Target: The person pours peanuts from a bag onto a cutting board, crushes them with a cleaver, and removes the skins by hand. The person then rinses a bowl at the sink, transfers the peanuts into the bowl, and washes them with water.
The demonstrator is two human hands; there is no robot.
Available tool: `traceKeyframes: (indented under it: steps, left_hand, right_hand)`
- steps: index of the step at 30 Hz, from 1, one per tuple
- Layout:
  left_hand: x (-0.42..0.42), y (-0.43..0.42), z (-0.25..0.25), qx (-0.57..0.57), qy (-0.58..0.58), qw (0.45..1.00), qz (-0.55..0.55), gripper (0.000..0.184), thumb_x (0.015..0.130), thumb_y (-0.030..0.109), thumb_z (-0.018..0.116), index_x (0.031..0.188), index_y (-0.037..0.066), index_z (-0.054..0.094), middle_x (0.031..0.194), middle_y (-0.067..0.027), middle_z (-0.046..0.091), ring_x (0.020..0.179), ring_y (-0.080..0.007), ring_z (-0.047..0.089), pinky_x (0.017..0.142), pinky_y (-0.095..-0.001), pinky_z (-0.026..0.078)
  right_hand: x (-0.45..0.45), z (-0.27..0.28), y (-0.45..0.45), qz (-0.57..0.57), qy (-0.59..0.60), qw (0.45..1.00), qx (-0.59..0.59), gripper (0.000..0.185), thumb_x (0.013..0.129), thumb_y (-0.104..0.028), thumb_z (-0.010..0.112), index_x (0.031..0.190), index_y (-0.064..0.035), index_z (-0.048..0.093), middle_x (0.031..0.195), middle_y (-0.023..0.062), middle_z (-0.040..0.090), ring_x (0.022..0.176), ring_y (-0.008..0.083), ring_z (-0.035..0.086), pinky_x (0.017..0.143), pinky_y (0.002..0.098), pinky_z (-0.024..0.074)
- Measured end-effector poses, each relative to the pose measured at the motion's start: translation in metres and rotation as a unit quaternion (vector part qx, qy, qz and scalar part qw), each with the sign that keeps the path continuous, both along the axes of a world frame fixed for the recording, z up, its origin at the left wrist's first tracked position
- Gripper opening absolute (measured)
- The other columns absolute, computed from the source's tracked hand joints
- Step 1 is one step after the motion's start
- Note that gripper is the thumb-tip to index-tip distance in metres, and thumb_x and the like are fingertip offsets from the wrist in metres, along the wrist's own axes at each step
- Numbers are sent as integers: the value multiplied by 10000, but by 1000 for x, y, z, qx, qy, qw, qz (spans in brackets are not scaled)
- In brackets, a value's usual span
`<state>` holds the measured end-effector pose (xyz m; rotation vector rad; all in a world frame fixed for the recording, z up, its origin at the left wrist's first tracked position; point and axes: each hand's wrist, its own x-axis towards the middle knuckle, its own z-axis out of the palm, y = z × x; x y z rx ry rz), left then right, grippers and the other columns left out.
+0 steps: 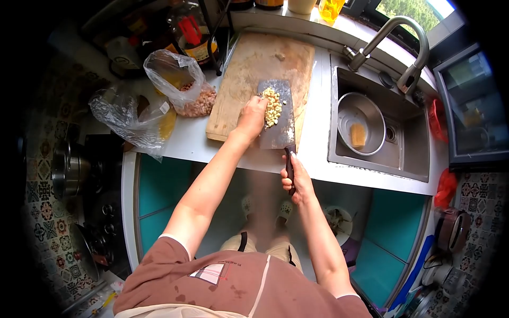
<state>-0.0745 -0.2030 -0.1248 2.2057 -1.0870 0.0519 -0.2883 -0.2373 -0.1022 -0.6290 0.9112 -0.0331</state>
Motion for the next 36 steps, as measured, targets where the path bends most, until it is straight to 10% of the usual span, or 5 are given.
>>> traceKeyframes:
  steps: [17,21,28,33,36]
  left_hand:
    - [29,-29,-4,-315,238,919,16,186,802,-28,546,964,50,594,903,-57,620,822,-133,628,734,-254,500]
    - [14,47,29,-414,424,805,35,138,870,87,574,977,1,568,831,-37,594,725,-97,576,662,-220,495]
    - [-83,218,-26,-183,797,571,-71,247,918,231,497,965,4,583,832,-74,621,697,-110,599,634,-230,513]
    - [-120,187,-158,-363,776,496,141,241,826,54,530,1062,14,555,975,-118,606,881,-238,589,800,-395,487]
    - [-111,147,-155,-443,760,421,221,202,830,60,533,1026,24,567,988,-118,610,911,-252,586,800,-390,485]
  right_hand:
    - [11,-11,-94,90,6,996,-23,355,914,-471,442,1008,-136,512,573,-7,487,359,30,310,324,159,210]
    - [12,-15,-99,112,26,992,-45,394,907,-486,445,953,-99,503,578,7,511,368,49,375,321,168,259]
    - [9,-15,-107,166,35,976,-133,525,893,-556,399,932,-47,522,658,57,569,510,134,563,449,226,454]
    - [-47,-19,-95,-64,5,884,-462,309,964,-298,376,772,-93,503,559,-30,437,441,25,353,413,167,304]
    - [-83,-24,-19,71,77,931,-349,226,931,-287,471,815,-103,533,549,-44,457,449,24,398,403,165,296]
